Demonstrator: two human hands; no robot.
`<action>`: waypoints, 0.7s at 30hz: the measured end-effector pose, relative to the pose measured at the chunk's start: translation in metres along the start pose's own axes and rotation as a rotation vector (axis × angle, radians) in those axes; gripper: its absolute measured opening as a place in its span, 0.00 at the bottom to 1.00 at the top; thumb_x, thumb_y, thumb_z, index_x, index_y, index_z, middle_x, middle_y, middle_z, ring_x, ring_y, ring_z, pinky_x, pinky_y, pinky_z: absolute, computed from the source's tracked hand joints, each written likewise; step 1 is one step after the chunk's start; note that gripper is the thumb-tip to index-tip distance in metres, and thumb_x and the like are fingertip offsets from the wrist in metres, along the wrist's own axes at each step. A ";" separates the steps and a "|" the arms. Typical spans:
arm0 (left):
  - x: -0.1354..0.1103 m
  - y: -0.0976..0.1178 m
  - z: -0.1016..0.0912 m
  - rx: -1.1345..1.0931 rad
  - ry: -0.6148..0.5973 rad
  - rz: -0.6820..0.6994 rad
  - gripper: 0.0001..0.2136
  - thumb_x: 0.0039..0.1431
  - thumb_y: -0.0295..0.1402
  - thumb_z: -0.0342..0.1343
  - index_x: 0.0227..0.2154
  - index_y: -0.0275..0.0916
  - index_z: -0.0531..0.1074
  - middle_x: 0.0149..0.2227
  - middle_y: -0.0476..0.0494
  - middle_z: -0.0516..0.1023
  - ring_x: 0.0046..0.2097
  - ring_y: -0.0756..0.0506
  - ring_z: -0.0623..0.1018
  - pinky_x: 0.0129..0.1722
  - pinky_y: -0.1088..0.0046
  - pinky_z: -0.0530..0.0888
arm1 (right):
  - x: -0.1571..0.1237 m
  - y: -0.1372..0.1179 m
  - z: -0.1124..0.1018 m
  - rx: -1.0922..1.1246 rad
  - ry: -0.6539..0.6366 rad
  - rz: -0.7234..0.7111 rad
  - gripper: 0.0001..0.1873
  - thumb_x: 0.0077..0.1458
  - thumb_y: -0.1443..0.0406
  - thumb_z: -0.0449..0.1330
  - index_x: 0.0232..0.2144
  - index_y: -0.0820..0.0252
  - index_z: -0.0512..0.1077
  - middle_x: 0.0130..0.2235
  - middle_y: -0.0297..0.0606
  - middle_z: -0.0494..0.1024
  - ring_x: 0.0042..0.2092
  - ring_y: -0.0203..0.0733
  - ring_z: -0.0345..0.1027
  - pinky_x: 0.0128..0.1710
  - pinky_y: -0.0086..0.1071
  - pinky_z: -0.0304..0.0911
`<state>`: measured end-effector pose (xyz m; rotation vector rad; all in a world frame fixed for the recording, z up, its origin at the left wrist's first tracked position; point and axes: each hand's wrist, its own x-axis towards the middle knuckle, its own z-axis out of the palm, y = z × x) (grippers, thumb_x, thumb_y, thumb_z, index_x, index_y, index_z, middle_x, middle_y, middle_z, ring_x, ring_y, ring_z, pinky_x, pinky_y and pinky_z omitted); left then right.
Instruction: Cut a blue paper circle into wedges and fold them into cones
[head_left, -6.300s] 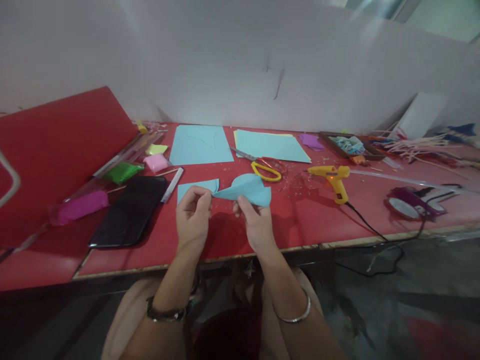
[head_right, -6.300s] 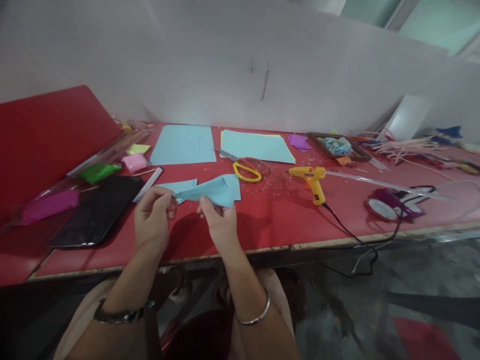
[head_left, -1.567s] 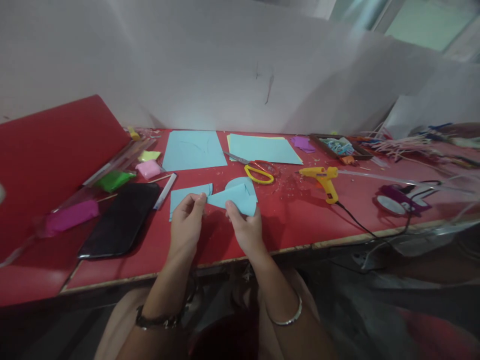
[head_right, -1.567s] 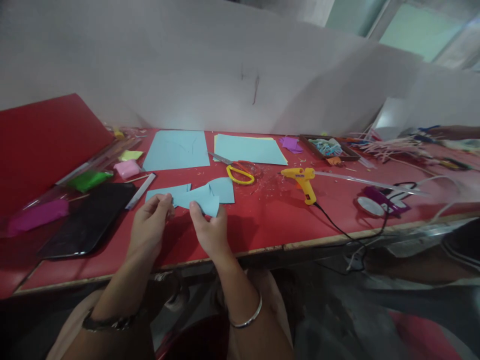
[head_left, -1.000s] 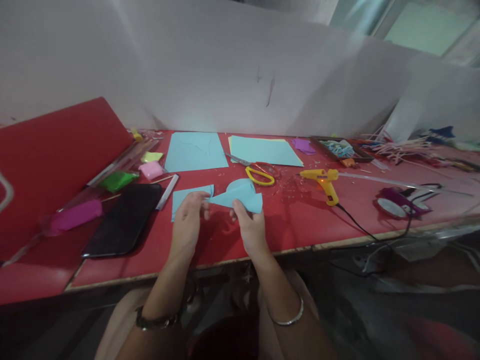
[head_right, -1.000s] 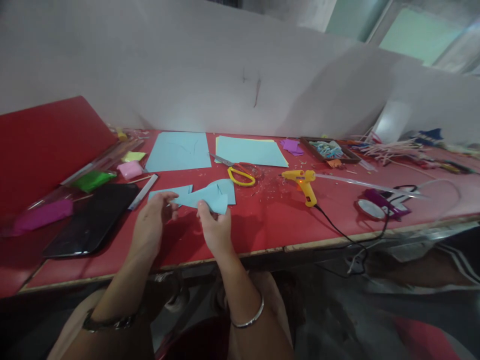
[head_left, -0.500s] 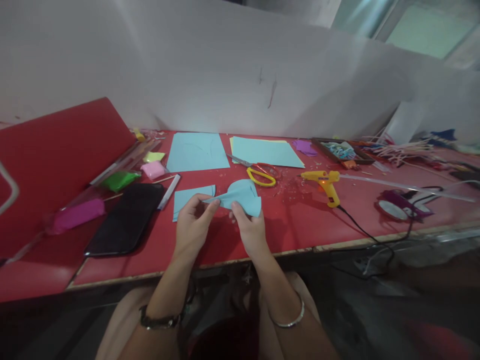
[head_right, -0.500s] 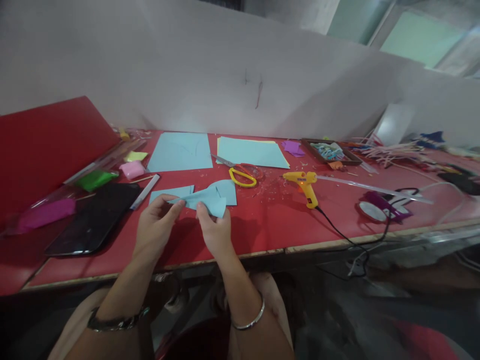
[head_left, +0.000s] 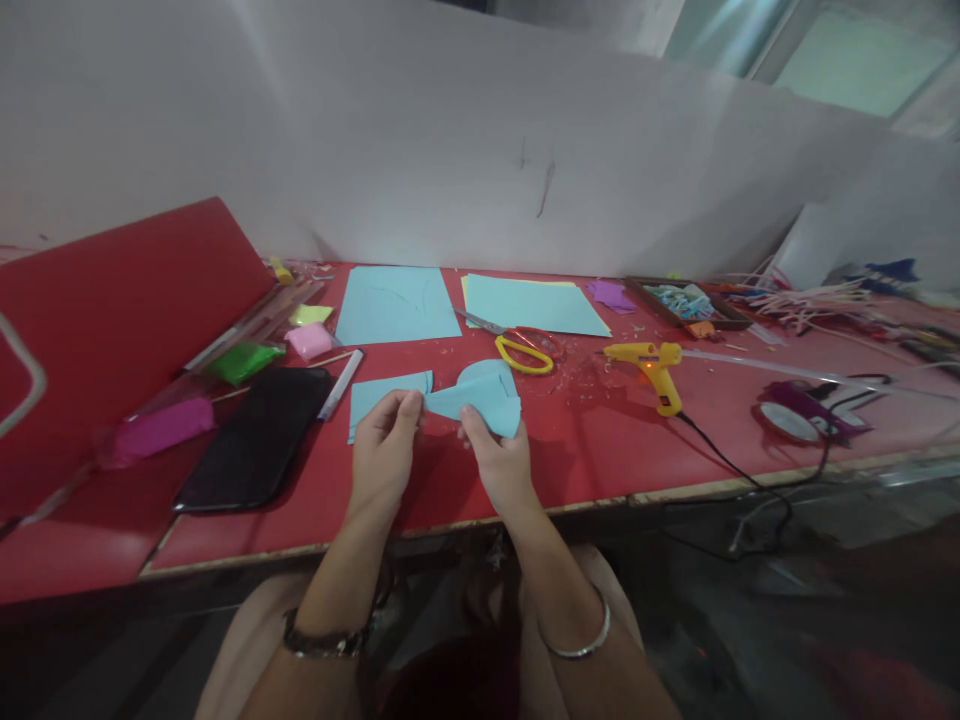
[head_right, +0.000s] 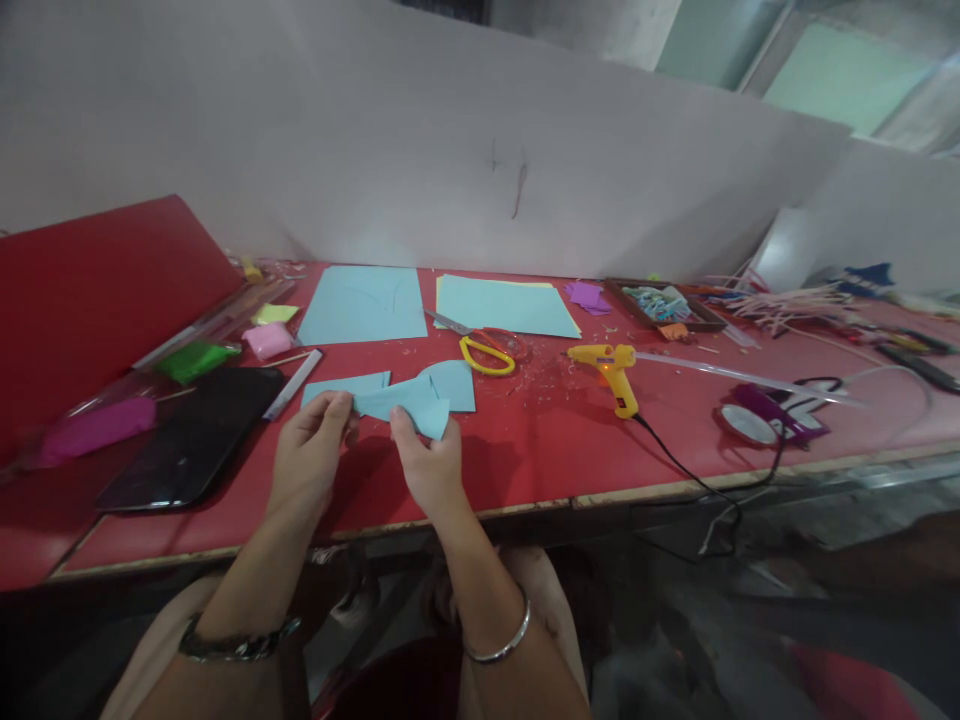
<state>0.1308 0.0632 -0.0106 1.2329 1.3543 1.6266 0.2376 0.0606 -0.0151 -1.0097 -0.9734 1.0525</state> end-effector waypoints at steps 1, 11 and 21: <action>0.000 0.000 0.000 0.000 -0.004 -0.009 0.14 0.54 0.39 0.50 0.17 0.39 0.63 0.17 0.54 0.60 0.22 0.53 0.60 0.23 0.77 0.59 | 0.000 0.000 0.000 0.001 0.001 0.002 0.09 0.42 0.61 0.60 0.18 0.61 0.69 0.19 0.31 0.72 0.23 0.34 0.65 0.28 0.29 0.63; -0.001 0.005 0.000 0.056 -0.126 -0.111 0.13 0.43 0.43 0.59 0.19 0.39 0.66 0.16 0.54 0.64 0.22 0.52 0.63 0.24 0.76 0.62 | 0.001 0.001 -0.001 0.056 0.005 0.026 0.08 0.40 0.61 0.60 0.20 0.60 0.70 0.21 0.32 0.74 0.25 0.36 0.67 0.28 0.30 0.65; 0.001 0.004 0.000 0.091 -0.009 -0.044 0.10 0.46 0.40 0.56 0.18 0.38 0.68 0.18 0.53 0.65 0.23 0.52 0.64 0.27 0.76 0.64 | 0.000 -0.002 0.001 0.012 -0.008 0.028 0.10 0.41 0.61 0.60 0.16 0.61 0.68 0.18 0.32 0.72 0.23 0.34 0.65 0.28 0.30 0.65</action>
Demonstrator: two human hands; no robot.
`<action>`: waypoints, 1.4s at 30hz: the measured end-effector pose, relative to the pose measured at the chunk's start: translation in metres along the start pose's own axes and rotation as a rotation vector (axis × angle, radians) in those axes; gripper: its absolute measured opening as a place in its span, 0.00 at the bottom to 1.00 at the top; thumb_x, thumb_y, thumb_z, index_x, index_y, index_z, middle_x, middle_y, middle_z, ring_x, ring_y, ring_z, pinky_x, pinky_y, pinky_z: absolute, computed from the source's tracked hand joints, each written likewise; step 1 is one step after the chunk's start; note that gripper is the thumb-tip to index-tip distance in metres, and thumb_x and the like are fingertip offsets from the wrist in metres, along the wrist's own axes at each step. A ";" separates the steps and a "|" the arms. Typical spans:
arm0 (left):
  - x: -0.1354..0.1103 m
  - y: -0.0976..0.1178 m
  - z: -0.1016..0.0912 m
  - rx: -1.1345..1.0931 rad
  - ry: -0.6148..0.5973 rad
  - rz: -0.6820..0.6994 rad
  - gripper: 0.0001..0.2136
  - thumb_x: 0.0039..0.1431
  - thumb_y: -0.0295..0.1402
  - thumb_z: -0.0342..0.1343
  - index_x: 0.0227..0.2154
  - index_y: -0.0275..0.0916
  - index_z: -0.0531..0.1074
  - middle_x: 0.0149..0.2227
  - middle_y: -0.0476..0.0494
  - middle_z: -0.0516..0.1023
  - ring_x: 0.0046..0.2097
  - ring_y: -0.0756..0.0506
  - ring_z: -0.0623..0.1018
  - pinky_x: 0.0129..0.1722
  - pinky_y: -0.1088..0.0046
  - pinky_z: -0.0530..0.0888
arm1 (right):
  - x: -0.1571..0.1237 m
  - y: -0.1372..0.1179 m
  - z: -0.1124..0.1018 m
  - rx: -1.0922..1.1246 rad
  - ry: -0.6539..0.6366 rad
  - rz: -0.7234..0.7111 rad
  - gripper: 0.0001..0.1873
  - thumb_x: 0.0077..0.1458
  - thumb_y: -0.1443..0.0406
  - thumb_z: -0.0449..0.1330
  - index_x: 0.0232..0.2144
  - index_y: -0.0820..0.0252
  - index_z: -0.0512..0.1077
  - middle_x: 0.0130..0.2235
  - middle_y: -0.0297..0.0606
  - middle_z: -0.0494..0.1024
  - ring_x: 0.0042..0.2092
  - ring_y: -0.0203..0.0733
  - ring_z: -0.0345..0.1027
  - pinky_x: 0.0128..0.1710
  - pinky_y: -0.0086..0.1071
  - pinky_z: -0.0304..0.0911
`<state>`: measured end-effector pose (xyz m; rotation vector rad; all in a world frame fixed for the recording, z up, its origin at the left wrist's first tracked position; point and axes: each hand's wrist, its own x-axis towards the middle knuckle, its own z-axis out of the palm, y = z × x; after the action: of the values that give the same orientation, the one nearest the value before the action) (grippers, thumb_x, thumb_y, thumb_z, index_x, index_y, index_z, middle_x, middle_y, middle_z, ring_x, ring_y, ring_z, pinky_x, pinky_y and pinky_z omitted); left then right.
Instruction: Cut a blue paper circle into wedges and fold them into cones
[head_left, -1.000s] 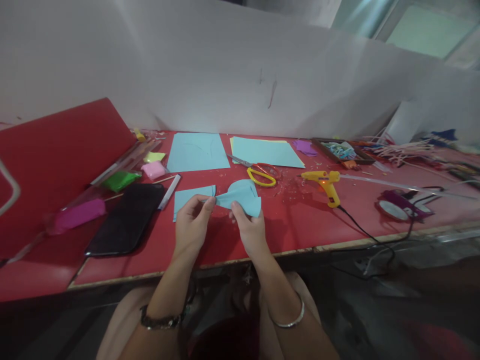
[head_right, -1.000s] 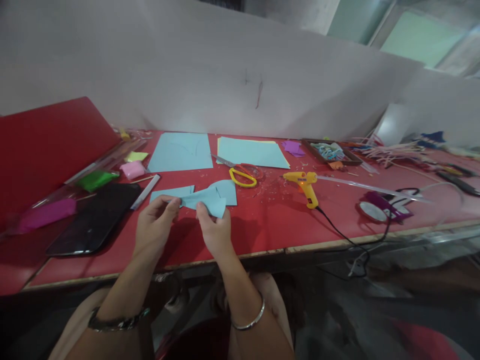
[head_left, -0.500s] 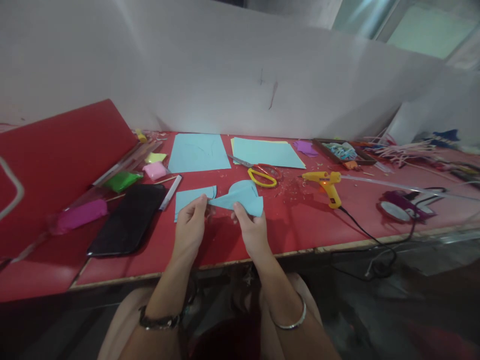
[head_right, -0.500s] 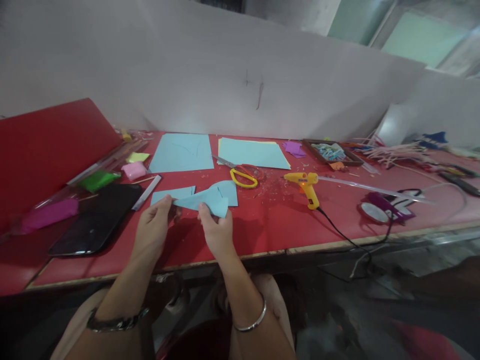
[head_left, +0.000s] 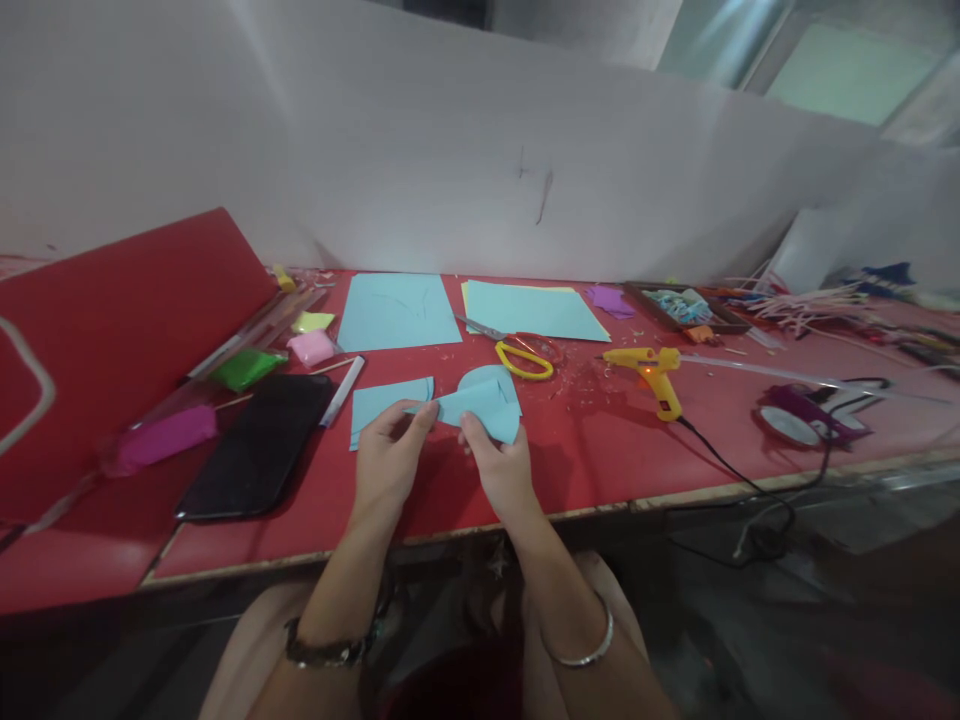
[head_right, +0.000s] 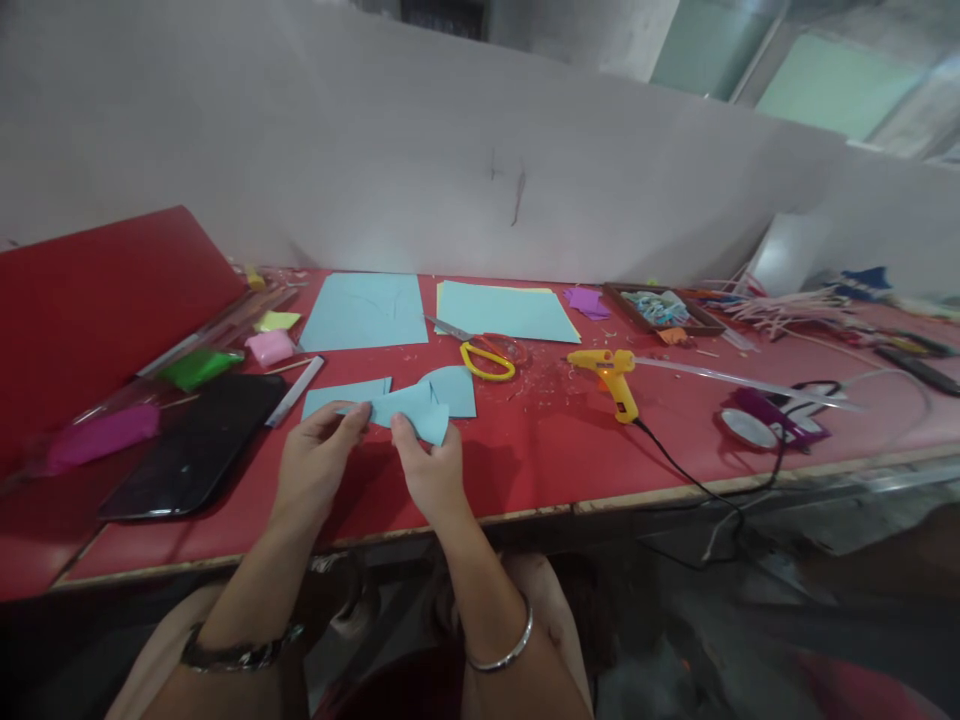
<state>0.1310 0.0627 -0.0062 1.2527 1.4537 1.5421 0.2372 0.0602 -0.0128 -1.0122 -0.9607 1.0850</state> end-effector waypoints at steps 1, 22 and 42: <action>0.000 -0.001 0.000 0.000 0.025 -0.006 0.10 0.45 0.39 0.57 0.19 0.38 0.69 0.18 0.53 0.66 0.23 0.52 0.64 0.27 0.76 0.64 | 0.000 0.000 0.000 -0.006 0.002 0.002 0.10 0.42 0.61 0.60 0.16 0.61 0.68 0.18 0.32 0.72 0.23 0.35 0.65 0.27 0.30 0.64; 0.003 -0.003 -0.005 -0.196 -0.066 -0.070 0.17 0.49 0.48 0.53 0.19 0.38 0.65 0.17 0.54 0.63 0.23 0.52 0.64 0.25 0.76 0.63 | 0.001 0.004 0.001 0.029 0.035 0.048 0.11 0.40 0.60 0.62 0.17 0.61 0.68 0.16 0.30 0.69 0.20 0.33 0.61 0.23 0.27 0.61; 0.002 0.017 -0.018 0.081 -0.263 0.103 0.22 0.56 0.45 0.43 0.12 0.40 0.66 0.12 0.49 0.68 0.17 0.49 0.67 0.24 0.73 0.66 | 0.001 -0.008 0.004 0.061 -0.096 0.127 0.16 0.35 0.55 0.66 0.15 0.60 0.66 0.15 0.30 0.68 0.19 0.33 0.60 0.22 0.29 0.60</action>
<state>0.1156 0.0557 0.0124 1.5367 1.3094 1.3345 0.2351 0.0608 -0.0038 -0.9892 -0.9448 1.2713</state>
